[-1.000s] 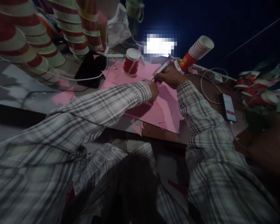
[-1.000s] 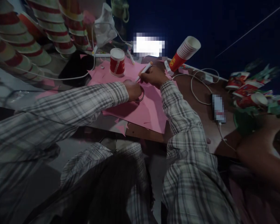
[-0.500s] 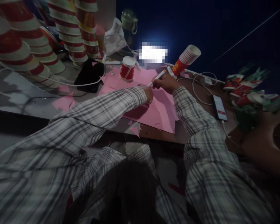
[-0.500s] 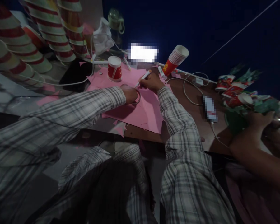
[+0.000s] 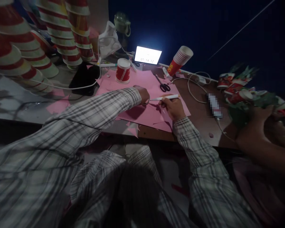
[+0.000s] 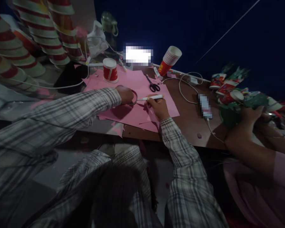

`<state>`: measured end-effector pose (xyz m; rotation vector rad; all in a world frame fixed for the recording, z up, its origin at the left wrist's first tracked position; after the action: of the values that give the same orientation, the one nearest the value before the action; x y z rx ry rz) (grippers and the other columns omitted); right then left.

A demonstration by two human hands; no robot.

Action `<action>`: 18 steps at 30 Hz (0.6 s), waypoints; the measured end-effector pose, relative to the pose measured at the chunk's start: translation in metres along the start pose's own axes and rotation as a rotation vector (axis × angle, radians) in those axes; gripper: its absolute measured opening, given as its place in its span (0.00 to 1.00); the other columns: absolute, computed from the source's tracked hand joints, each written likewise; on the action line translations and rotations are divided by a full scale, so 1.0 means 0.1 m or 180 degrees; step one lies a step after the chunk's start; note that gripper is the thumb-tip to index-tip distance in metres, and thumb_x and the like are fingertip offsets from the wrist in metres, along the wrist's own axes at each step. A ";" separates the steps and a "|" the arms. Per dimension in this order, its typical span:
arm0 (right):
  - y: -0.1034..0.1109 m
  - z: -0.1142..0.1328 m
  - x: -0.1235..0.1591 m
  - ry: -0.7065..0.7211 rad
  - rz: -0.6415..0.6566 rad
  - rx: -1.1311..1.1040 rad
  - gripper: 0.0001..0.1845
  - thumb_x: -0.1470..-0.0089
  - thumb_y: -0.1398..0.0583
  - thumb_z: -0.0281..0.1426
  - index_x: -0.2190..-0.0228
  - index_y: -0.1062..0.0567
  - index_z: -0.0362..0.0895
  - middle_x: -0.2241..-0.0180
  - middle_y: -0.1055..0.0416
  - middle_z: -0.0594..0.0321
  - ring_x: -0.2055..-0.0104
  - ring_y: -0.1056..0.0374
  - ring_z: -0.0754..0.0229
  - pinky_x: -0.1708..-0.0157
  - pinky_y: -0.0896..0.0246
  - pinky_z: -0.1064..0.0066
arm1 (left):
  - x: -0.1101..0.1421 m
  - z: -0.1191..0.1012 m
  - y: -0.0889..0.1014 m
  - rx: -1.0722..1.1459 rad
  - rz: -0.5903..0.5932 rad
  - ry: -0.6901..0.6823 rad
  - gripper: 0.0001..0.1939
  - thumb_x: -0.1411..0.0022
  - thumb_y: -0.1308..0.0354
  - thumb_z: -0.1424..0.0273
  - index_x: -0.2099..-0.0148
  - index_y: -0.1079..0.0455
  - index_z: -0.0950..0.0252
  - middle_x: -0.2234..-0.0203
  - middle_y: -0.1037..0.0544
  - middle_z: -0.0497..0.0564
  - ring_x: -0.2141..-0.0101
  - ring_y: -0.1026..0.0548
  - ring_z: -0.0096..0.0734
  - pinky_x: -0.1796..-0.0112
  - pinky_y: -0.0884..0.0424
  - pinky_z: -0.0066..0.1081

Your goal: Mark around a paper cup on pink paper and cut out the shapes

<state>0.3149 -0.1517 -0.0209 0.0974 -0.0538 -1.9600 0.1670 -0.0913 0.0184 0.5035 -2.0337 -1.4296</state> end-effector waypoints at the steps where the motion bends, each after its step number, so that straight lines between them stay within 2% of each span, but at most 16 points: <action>1: 0.08 0.02 0.03 0.0045 -0.0163 -0.0298 0.07 0.51 0.33 0.34 0.70 0.23 0.43 0.79 0.25 0.68 0.78 0.35 0.68 0.77 0.40 0.76 | 0.01 0.02 -0.02 -0.0110 0.0068 0.0001 0.08 0.45 0.32 0.77 0.60 0.17 0.68 0.58 0.16 0.63 0.53 0.20 0.55 0.52 0.26 0.47; 5: 0.32 0.17 -0.02 0.0295 -0.0573 -0.0839 0.10 0.49 0.33 0.36 0.70 0.27 0.45 0.77 0.24 0.68 0.80 0.36 0.70 0.78 0.42 0.79 | 0.09 0.03 -0.07 -0.0521 0.0195 -0.0114 0.13 0.37 0.38 0.76 0.52 0.18 0.67 0.47 0.20 0.67 0.48 0.21 0.55 0.49 0.28 0.47; 7: 0.32 0.23 -0.08 0.0355 -0.0540 -0.0854 0.11 0.49 0.33 0.36 0.69 0.28 0.45 0.77 0.24 0.69 0.80 0.36 0.70 0.78 0.42 0.79 | 0.13 0.02 -0.07 -0.0684 0.0103 -0.0273 0.13 0.34 0.41 0.76 0.50 0.19 0.67 0.39 0.26 0.67 0.45 0.23 0.55 0.47 0.30 0.48; 10: 0.25 0.28 -0.16 0.0433 -0.0520 -0.0790 0.10 0.48 0.34 0.37 0.68 0.27 0.45 0.77 0.23 0.68 0.80 0.36 0.70 0.78 0.41 0.78 | 0.22 0.03 -0.04 -0.0957 -0.0278 -0.0545 0.17 0.30 0.50 0.77 0.47 0.21 0.67 0.31 0.34 0.63 0.42 0.25 0.53 0.45 0.31 0.48; 13: 0.15 0.28 -0.21 0.0624 -0.0545 -0.0394 0.10 0.46 0.35 0.38 0.65 0.25 0.45 0.75 0.22 0.68 0.78 0.34 0.68 0.75 0.36 0.75 | 0.42 0.23 0.04 -0.0856 -0.0676 -0.0302 0.21 0.31 0.55 0.80 0.50 0.21 0.64 0.27 0.41 0.59 0.49 0.20 0.47 0.48 0.30 0.48; 15: 0.05 0.28 -0.23 0.0824 -0.0449 0.0108 0.11 0.44 0.36 0.38 0.62 0.23 0.45 0.73 0.21 0.66 0.74 0.30 0.65 0.70 0.30 0.71 | 0.61 0.39 0.10 -0.0915 -0.0941 -0.0109 0.20 0.30 0.55 0.78 0.49 0.22 0.64 0.27 0.40 0.59 0.48 0.21 0.48 0.49 0.31 0.46; 17: -0.09 0.25 -0.23 0.1042 -0.0253 0.0758 0.13 0.43 0.37 0.37 0.56 0.23 0.46 0.66 0.19 0.62 0.67 0.25 0.60 0.62 0.25 0.64 | 0.79 0.54 0.06 -0.1076 -0.0910 0.0029 0.21 0.30 0.57 0.79 0.48 0.24 0.66 0.28 0.39 0.61 0.45 0.23 0.52 0.51 0.30 0.44; 18: -0.16 0.22 -0.22 0.1137 -0.0147 0.1117 0.15 0.42 0.38 0.37 0.53 0.24 0.47 0.62 0.18 0.60 0.62 0.24 0.57 0.58 0.24 0.59 | 0.86 0.63 0.04 -0.1088 -0.0869 0.0191 0.21 0.30 0.58 0.79 0.48 0.24 0.68 0.30 0.37 0.62 0.48 0.22 0.49 0.51 0.30 0.43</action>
<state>0.3069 -0.1256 0.0002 0.6810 -0.1609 -1.9343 0.0608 -0.0975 0.0288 0.6838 -1.6714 -1.8551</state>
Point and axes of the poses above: each hand's wrist, its own x-axis away from the middle knuckle, its own y-axis out of the back of the hand, z = x × y, the point moved 9 cm from there along -x, towards the middle knuckle
